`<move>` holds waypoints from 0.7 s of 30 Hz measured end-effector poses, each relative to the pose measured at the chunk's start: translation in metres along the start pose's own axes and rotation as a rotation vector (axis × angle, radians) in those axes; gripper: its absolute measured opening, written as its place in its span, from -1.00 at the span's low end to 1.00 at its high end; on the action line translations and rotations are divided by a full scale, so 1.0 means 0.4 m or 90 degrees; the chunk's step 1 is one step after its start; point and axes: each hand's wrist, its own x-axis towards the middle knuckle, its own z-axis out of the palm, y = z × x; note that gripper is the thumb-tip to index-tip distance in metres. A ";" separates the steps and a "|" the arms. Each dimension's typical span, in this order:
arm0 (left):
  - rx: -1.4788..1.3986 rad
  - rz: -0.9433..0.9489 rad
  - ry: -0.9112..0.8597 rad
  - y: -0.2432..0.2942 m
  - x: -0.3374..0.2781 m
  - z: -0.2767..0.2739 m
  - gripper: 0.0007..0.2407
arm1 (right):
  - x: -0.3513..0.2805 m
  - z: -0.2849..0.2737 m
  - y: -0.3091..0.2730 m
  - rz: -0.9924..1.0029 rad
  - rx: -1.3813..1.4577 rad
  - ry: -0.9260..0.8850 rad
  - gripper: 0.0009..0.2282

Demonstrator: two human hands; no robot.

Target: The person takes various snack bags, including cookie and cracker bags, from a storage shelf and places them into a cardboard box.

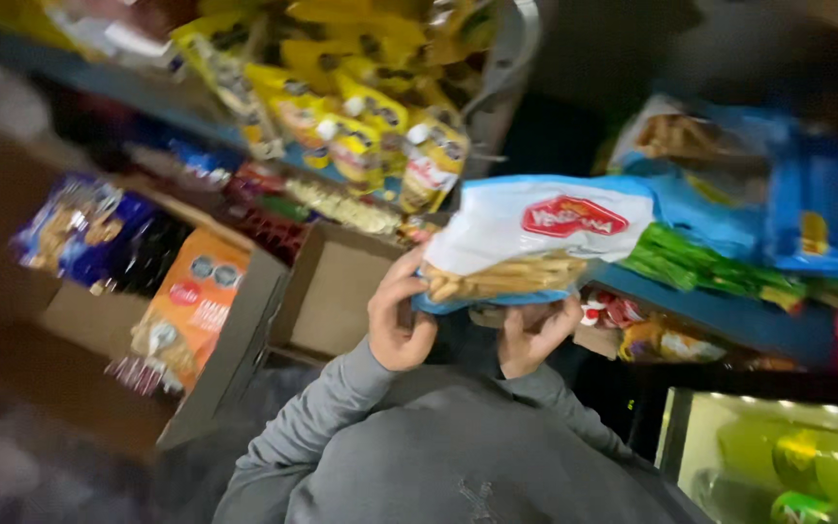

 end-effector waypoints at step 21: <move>0.251 -0.093 0.372 0.244 -0.179 -0.633 -0.56 | -0.206 0.589 -0.124 -0.116 0.054 -0.565 -0.61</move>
